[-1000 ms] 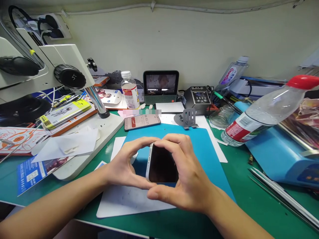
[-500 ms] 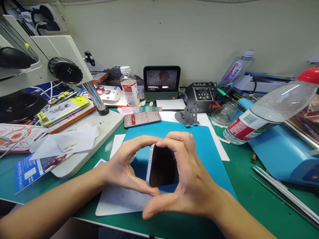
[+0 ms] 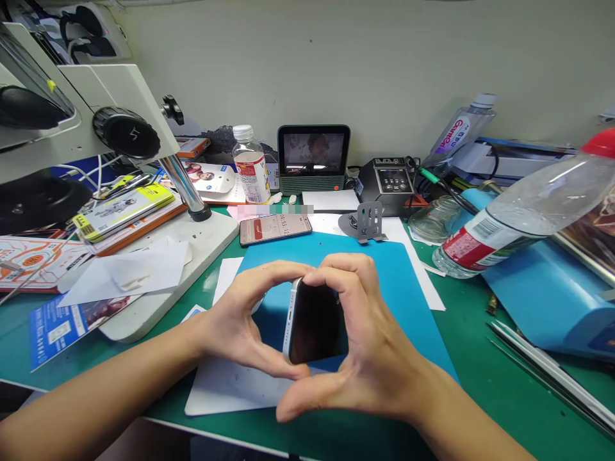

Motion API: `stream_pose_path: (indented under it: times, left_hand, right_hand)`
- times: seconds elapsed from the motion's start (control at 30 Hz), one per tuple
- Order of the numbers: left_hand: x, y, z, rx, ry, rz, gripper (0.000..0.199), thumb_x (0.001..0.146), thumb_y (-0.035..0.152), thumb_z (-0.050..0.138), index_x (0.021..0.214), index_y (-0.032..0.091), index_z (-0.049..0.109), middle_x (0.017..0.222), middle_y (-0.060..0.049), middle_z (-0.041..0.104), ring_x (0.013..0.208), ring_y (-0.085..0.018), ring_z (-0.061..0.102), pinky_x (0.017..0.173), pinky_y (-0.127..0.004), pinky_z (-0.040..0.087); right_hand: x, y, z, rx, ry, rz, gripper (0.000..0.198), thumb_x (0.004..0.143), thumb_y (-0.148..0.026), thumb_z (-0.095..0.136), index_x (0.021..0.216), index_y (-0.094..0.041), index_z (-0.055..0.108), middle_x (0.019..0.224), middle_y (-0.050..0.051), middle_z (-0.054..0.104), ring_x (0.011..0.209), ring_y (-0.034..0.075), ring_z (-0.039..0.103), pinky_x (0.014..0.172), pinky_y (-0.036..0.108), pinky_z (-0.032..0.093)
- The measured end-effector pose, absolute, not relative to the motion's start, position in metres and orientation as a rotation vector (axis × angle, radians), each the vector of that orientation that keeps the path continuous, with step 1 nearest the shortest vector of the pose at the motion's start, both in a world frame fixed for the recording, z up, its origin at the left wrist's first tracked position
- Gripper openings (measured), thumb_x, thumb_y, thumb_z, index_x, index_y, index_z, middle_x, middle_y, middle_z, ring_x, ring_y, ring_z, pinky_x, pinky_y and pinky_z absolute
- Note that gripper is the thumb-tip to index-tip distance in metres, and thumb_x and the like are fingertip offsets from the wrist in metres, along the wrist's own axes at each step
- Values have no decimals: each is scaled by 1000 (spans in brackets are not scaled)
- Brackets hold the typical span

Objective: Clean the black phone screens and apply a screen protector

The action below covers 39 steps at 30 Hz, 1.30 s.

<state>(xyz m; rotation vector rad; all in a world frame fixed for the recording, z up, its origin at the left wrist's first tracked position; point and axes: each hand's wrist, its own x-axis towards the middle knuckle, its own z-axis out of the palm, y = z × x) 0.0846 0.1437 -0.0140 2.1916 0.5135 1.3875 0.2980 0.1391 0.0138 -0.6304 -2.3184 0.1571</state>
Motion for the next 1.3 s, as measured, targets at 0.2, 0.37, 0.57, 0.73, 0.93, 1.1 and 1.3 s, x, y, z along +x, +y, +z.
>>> stream_pose_path:
  times: [0.2, 0.37, 0.57, 0.73, 0.93, 1.1, 1.3]
  left_hand:
    - [85, 143, -14, 2179, 519, 1361, 85, 59, 44, 94, 131, 19, 56, 122, -11, 71, 110, -26, 70, 98, -35, 54]
    - [85, 144, -14, 2184, 503, 1363, 85, 60, 45, 94, 131, 21, 55, 122, -10, 71, 110, -26, 69, 98, -37, 54]
    - [85, 144, -14, 2192, 499, 1370, 84, 60, 44, 94, 130, 20, 56, 121, -11, 71, 109, -26, 70, 98, -37, 54]
    - [85, 145, -14, 2204, 489, 1371, 83, 60, 44, 93, 130, 20, 56, 120, -11, 71, 110, -26, 70, 98, -37, 54]
    - [84, 145, -14, 2199, 490, 1380, 83, 61, 48, 92, 130, 20, 56, 120, -11, 72, 109, -26, 70, 97, -36, 55]
    - [84, 144, -13, 2208, 507, 1360, 83, 61, 44, 92, 132, 21, 55, 123, -10, 71, 110, -26, 70, 98, -36, 54]
    - [84, 145, -12, 2208, 521, 1345, 82, 61, 47, 91, 130, 21, 55, 122, -10, 72, 109, -27, 70, 97, -38, 55]
  right_hand:
    - [298, 139, 13, -613, -2320, 159, 94, 71, -84, 65, 131, -15, 43, 116, 13, 45, 109, 26, 49, 92, 38, 50]
    - [297, 139, 13, -610, -2320, 166, 93, 70, -84, 67, 130, -16, 43, 116, 12, 45, 108, 26, 49, 91, 37, 50]
    - [296, 139, 12, -605, -2315, 173, 97, 66, -83, 71, 131, -16, 43, 117, 12, 45, 108, 26, 49, 92, 38, 49]
    - [297, 139, 12, -603, -2312, 172, 99, 62, -82, 75, 131, -17, 43, 117, 12, 46, 108, 27, 50, 91, 39, 50]
    - [298, 139, 13, -621, -2304, 188, 102, 57, -79, 81, 131, -20, 44, 116, 11, 47, 106, 28, 52, 88, 41, 51]
    - [297, 138, 13, -626, -2304, 185, 105, 55, -77, 84, 132, -19, 43, 118, 12, 47, 107, 28, 52, 88, 40, 51]
    - [298, 138, 12, -625, -2307, 181, 102, 58, -79, 81, 132, -19, 44, 118, 11, 47, 108, 27, 52, 89, 39, 51]
